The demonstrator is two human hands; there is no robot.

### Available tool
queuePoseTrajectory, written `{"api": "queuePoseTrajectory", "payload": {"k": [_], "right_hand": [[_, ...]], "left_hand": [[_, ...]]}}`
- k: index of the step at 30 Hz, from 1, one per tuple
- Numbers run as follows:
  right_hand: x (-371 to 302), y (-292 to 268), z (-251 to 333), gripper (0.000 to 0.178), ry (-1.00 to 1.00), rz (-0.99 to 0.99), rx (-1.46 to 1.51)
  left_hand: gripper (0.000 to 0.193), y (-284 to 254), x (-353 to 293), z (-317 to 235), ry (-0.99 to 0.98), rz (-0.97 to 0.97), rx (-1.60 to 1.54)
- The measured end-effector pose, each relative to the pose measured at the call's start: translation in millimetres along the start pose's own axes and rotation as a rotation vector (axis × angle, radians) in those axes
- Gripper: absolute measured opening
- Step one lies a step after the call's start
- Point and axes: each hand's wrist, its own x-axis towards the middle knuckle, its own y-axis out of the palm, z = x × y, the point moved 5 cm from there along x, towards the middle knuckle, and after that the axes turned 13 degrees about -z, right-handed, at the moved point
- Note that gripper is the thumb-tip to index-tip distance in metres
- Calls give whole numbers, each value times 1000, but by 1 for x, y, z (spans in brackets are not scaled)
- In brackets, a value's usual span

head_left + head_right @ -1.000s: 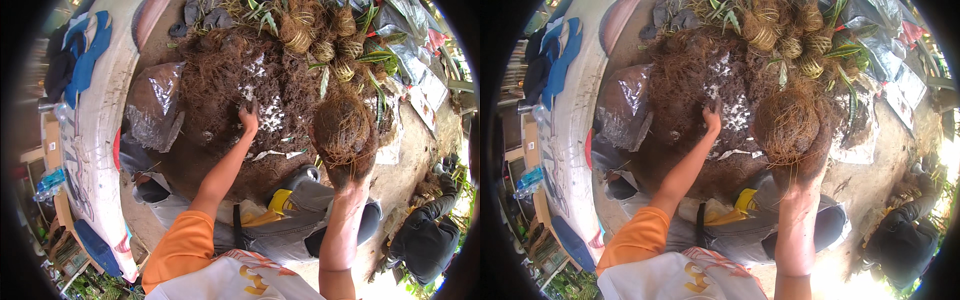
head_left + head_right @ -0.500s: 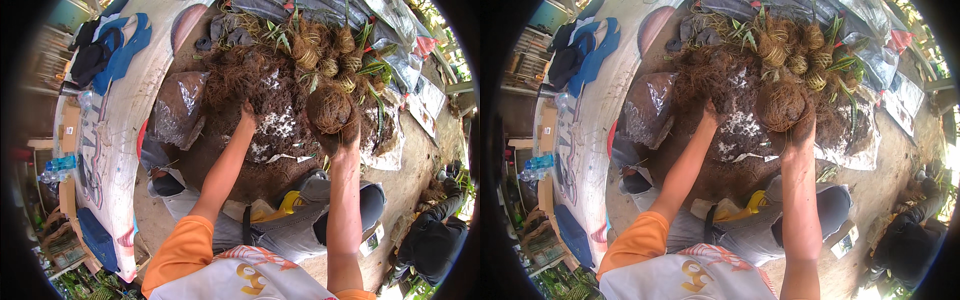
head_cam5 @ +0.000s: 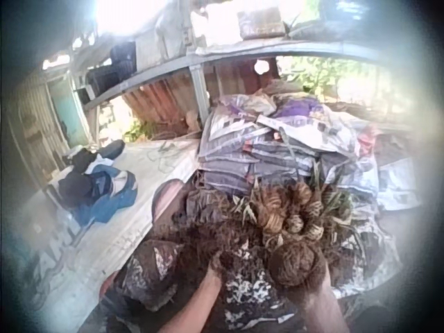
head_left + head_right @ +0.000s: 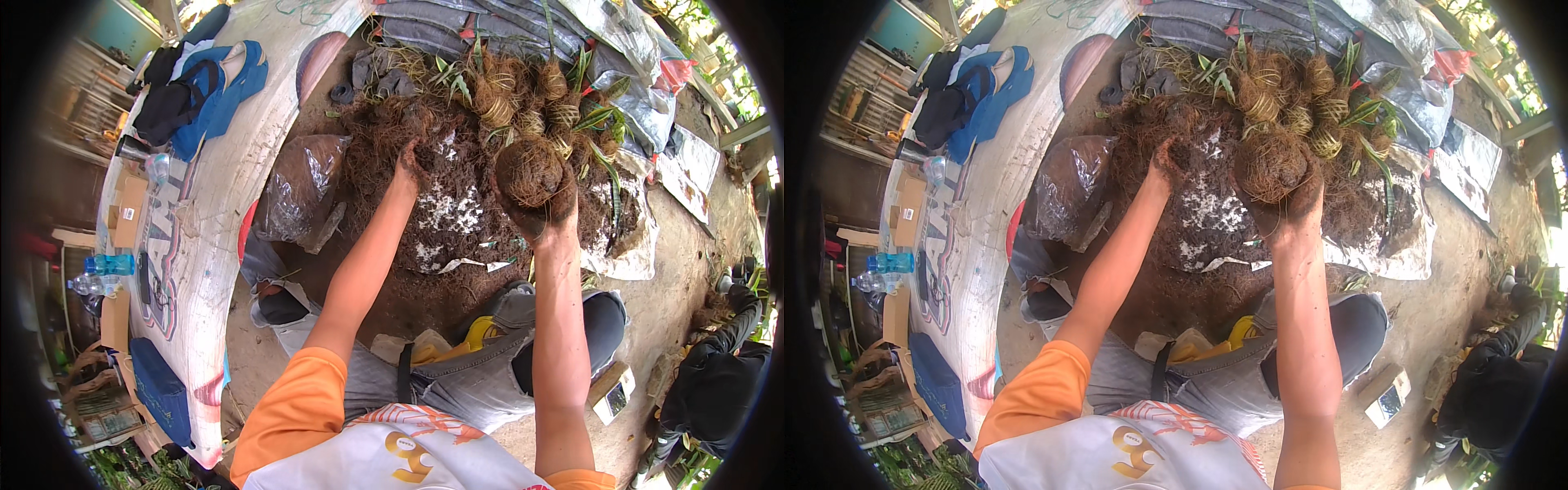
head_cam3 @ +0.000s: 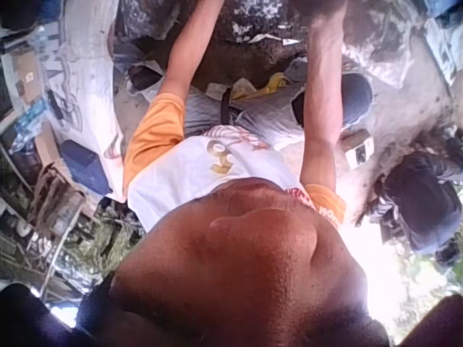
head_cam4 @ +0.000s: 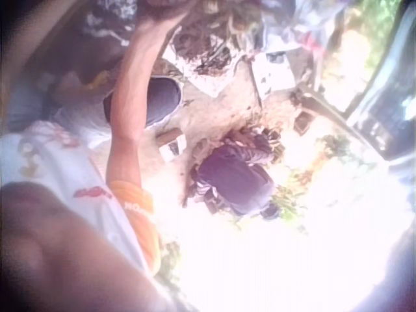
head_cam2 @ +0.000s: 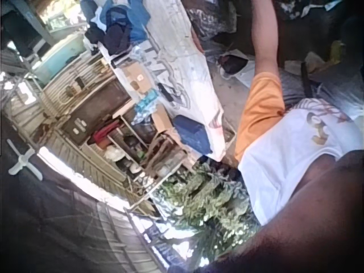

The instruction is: The person sits on the ground and uses both hands to gather fibrous plant material, then wraps it around the root ball of a small plant. They continue to add more material and compress it into a neat bundle.

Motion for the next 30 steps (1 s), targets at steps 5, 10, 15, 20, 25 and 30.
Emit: {"api": "queuePoseTrajectory", "payload": {"k": [5,10,15,20,25,30], "right_hand": [[0,-2,-2,40,-8,-14,14],[9,-10,-2,40,-76,28,0],[7,4,-15,43,-76,169,-34],[13,2,-19,39,-91,161,-10],[14,3,-15,39,-139,217,-45],[15,3,-13,40,-116,219,-27]], "left_hand": [[35,-24,14,-17,101,-31,-191],[33,81,-32,-11,219,-103,-160],[32,150,-65,-10,278,134,-41],[36,168,-96,14,815,-5,862],[30,176,-107,19,1020,217,1023],[35,187,-106,19,980,200,1256]]}}
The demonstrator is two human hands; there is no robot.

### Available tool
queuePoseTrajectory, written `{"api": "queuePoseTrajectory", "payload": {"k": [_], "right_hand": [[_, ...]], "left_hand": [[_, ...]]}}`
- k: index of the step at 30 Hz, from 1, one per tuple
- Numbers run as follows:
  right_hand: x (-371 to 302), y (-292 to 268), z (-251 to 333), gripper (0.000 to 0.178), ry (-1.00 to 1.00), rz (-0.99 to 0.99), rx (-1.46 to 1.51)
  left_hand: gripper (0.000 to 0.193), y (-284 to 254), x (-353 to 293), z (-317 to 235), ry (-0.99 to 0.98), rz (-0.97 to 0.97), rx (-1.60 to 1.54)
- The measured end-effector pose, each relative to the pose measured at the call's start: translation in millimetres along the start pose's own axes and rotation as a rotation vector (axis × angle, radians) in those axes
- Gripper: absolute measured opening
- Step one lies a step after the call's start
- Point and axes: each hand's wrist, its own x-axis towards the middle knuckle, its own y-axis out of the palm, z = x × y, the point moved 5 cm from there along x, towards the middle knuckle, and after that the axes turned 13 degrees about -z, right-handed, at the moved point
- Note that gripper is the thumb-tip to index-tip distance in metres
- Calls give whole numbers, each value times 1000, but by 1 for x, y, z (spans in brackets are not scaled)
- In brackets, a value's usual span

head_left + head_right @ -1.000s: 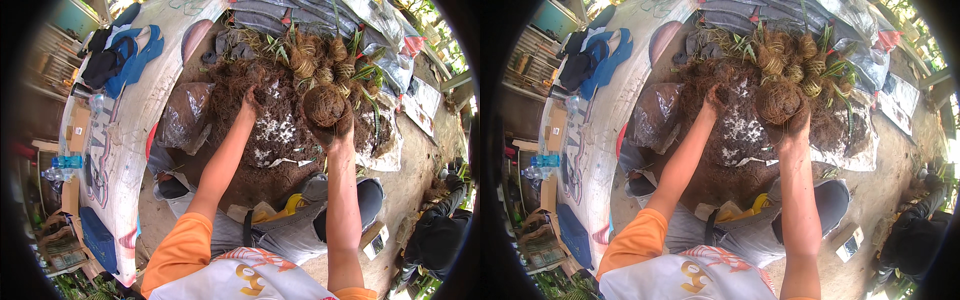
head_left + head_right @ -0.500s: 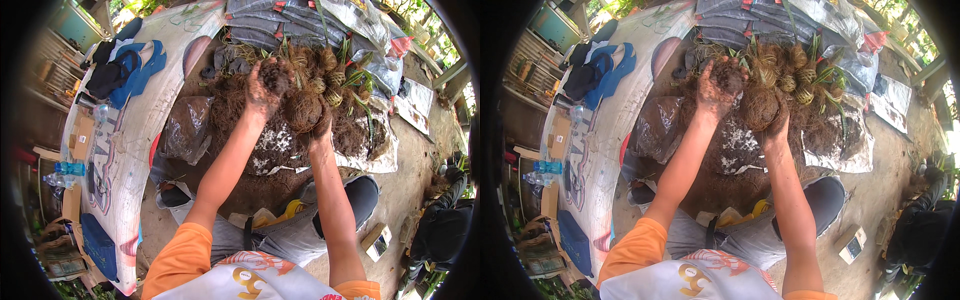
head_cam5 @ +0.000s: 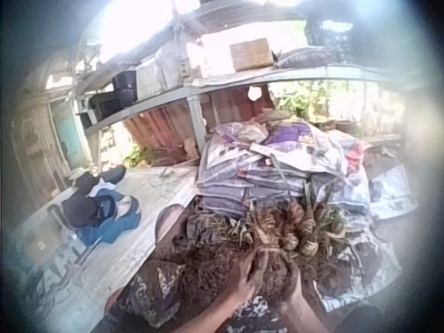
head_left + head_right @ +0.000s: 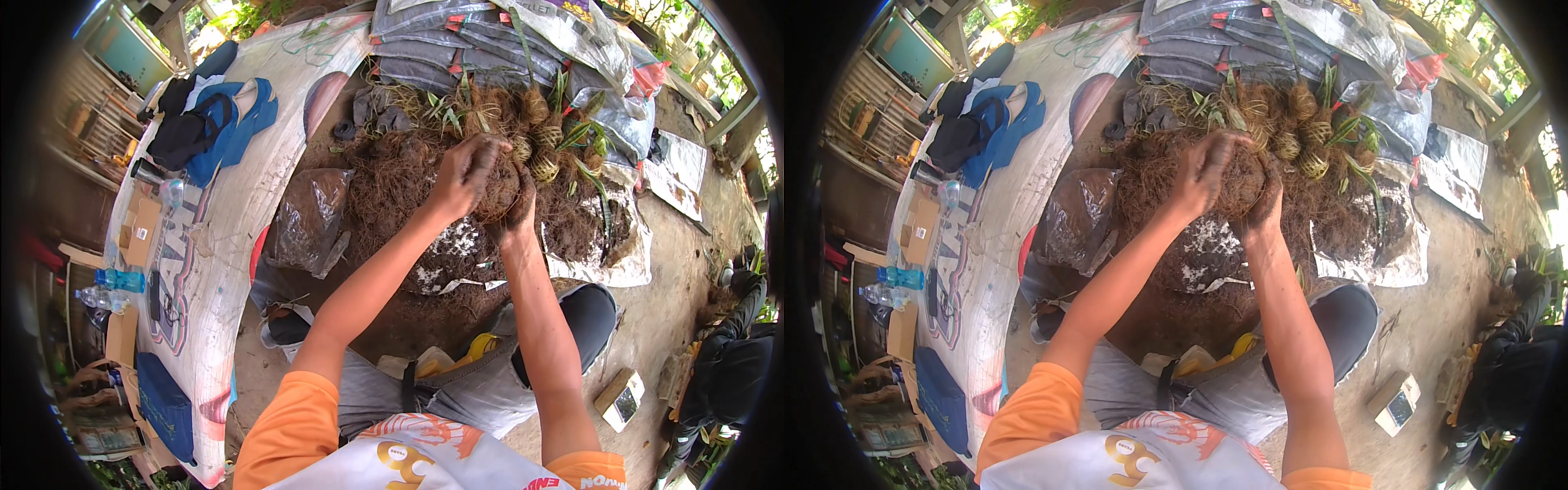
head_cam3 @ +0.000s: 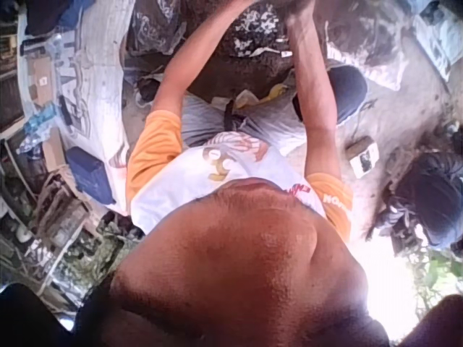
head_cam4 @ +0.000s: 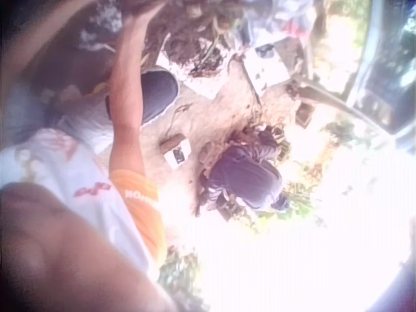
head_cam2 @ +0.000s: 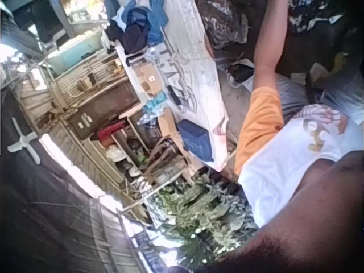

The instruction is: The person sits on the ground and uses both hands to gather fibrous plant material, then wraps it around the root ball of a small plant. They continue to add more material and compress it into a neat bundle.

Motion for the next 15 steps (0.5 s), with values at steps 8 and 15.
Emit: {"api": "queuePoseTrajectory", "payload": {"k": [8,15], "right_hand": [[6,-3,-2,43,-46,-33,21],[8,0,3,46,-13,25,-32]], "left_hand": [[23,11,2,-2,223,15,187],[24,4,15,1,9,127,-86]]}}
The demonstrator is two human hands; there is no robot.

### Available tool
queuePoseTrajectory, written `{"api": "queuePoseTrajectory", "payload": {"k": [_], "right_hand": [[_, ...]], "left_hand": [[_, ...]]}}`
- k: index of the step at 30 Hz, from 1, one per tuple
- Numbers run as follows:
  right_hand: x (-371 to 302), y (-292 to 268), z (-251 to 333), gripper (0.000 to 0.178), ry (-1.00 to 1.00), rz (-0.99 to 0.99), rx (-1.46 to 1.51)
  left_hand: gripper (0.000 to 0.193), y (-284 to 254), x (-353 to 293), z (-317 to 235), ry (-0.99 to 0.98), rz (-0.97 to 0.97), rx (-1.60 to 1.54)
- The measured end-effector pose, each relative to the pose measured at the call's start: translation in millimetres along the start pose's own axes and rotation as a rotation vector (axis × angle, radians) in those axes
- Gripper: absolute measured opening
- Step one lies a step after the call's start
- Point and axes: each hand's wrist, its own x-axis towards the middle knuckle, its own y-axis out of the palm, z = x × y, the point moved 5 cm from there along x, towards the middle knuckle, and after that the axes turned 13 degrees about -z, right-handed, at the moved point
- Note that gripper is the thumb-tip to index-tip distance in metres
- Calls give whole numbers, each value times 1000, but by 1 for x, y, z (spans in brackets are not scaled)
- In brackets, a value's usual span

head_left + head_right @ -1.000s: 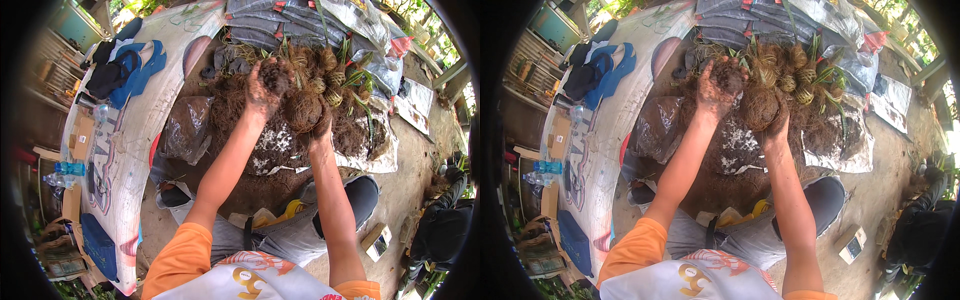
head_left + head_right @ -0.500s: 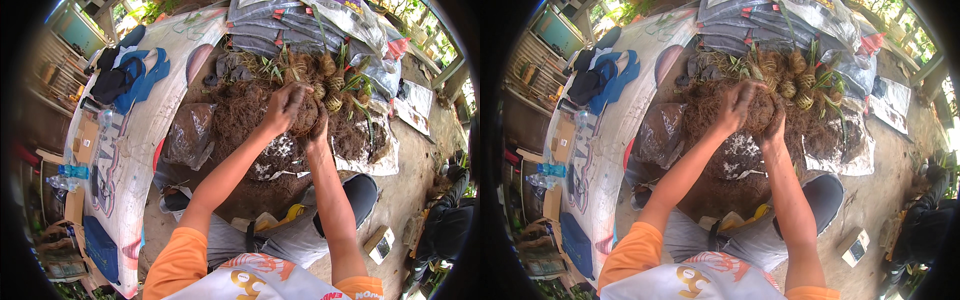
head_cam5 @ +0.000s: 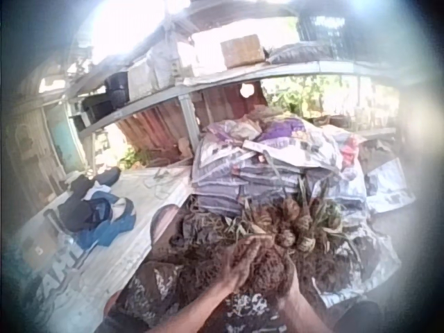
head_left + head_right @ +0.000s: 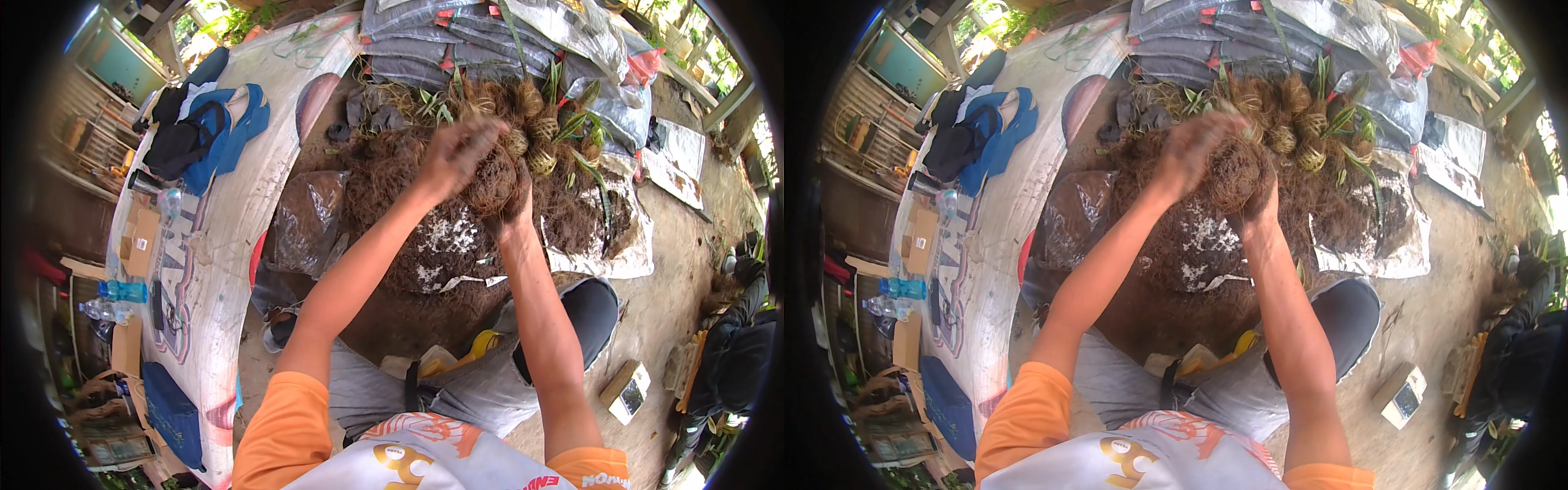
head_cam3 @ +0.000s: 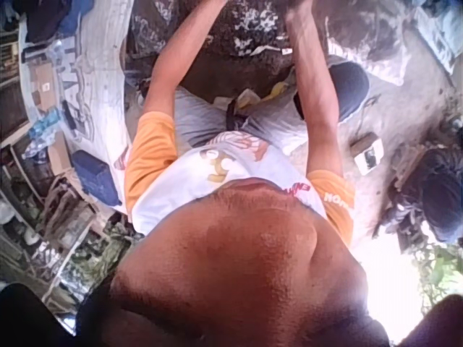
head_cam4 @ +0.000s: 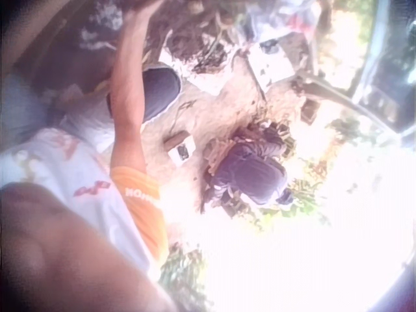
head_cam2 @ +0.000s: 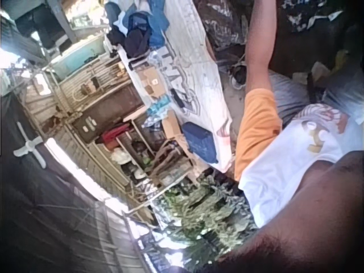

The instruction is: The person sits on the ground and uses both hands to gather fibrous plant material, then wraps it around the root ball of a small plant. They continue to add more material and compress it into a neat bundle.

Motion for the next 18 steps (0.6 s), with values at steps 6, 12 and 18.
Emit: {"api": "queuePoseTrajectory", "payload": {"k": [6,12,18], "right_hand": [[10,-3,3,37,-61,-30,18],[8,-4,-5,35,-13,-4,-37],[1,2,-6,36,59,23,0]], "left_hand": [[36,5,-2,-1,214,96,319],[43,-7,9,2,37,103,-51],[33,-3,6,-3,155,274,444]]}}
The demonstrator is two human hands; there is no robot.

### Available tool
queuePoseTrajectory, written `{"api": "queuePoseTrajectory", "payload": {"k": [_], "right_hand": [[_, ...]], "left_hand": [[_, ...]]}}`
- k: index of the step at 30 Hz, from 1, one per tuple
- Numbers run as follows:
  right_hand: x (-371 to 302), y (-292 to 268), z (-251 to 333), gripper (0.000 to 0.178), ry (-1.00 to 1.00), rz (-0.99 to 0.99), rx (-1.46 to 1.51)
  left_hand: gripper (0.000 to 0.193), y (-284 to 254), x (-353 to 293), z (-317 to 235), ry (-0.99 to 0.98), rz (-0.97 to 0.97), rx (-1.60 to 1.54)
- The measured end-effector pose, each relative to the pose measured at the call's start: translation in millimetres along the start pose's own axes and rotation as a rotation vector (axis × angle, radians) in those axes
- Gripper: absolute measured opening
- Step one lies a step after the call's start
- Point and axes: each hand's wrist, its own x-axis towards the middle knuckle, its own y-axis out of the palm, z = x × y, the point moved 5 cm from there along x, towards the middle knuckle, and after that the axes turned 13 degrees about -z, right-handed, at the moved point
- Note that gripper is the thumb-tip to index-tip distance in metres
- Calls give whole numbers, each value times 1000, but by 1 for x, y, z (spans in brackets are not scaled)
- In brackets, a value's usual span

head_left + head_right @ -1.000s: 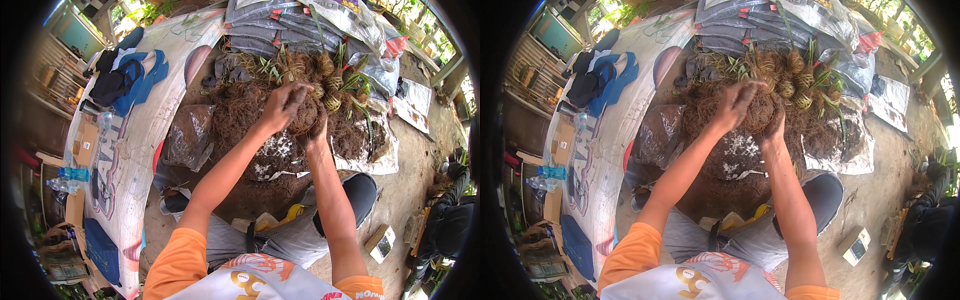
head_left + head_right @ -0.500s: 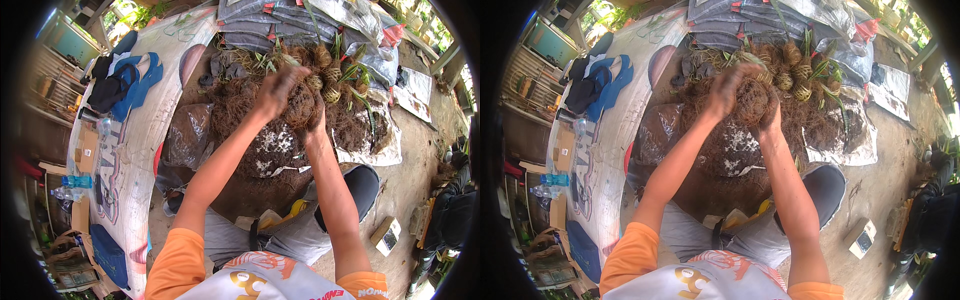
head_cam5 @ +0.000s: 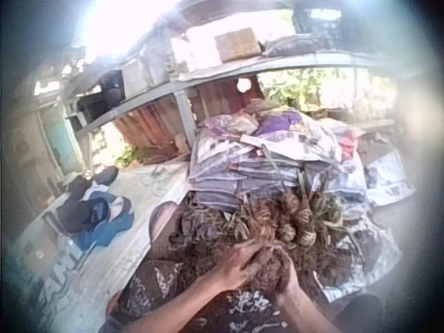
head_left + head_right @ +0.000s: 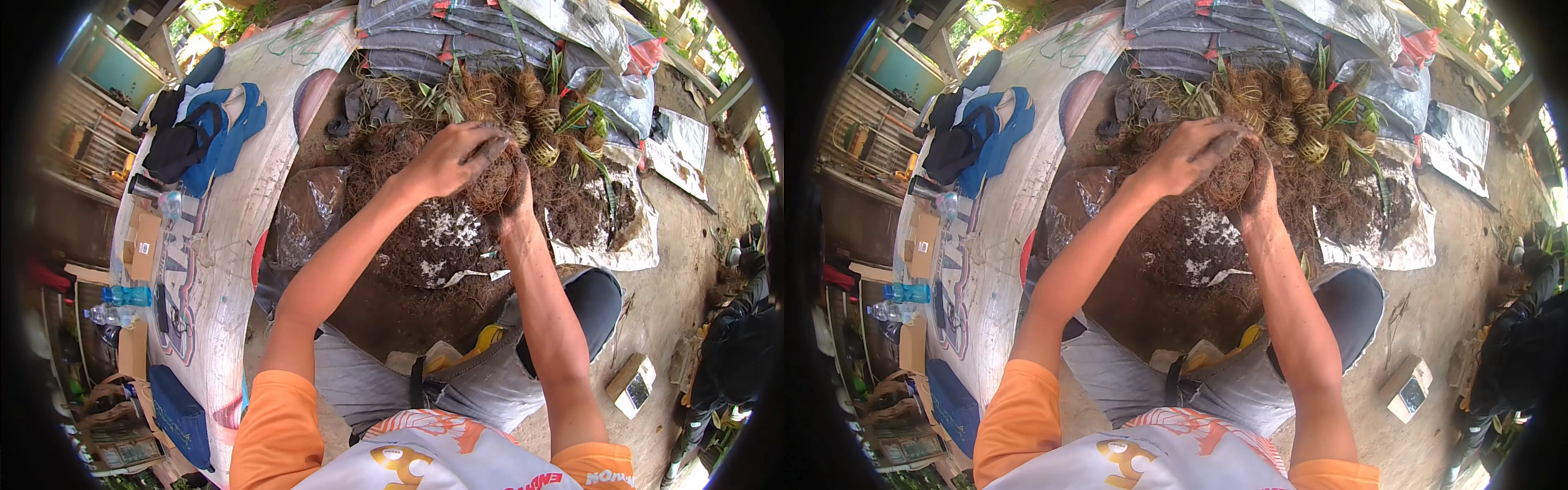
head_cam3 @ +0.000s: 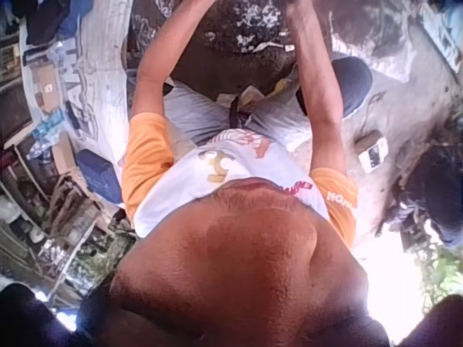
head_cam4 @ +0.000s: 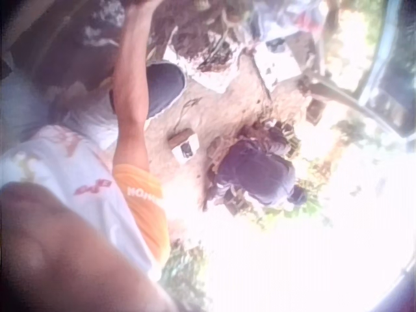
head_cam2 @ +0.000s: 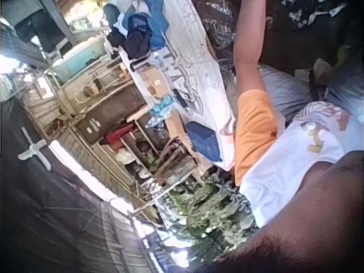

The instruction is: The person sits on the ground and uses both hands to gather fibrous plant material, then wraps it around the root ball of a small plant. They continue to add more material and compress it into a neat bundle.

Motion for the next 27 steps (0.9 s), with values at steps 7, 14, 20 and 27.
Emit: {"api": "queuePoseTrajectory", "payload": {"k": [7,14,20,27], "right_hand": [[-11,12,1,41,-150,-226,-113],[-5,17,-8,47,146,82,61],[34,-16,-12,43,-226,249,139],[7,2,-1,40,7,2,82]], "left_hand": [[36,4,-6,-37,136,77,358],[62,-38,10,-23,4,-163,-576],[37,10,-5,-28,146,-28,306],[39,-6,4,-40,68,-69,-152]]}}
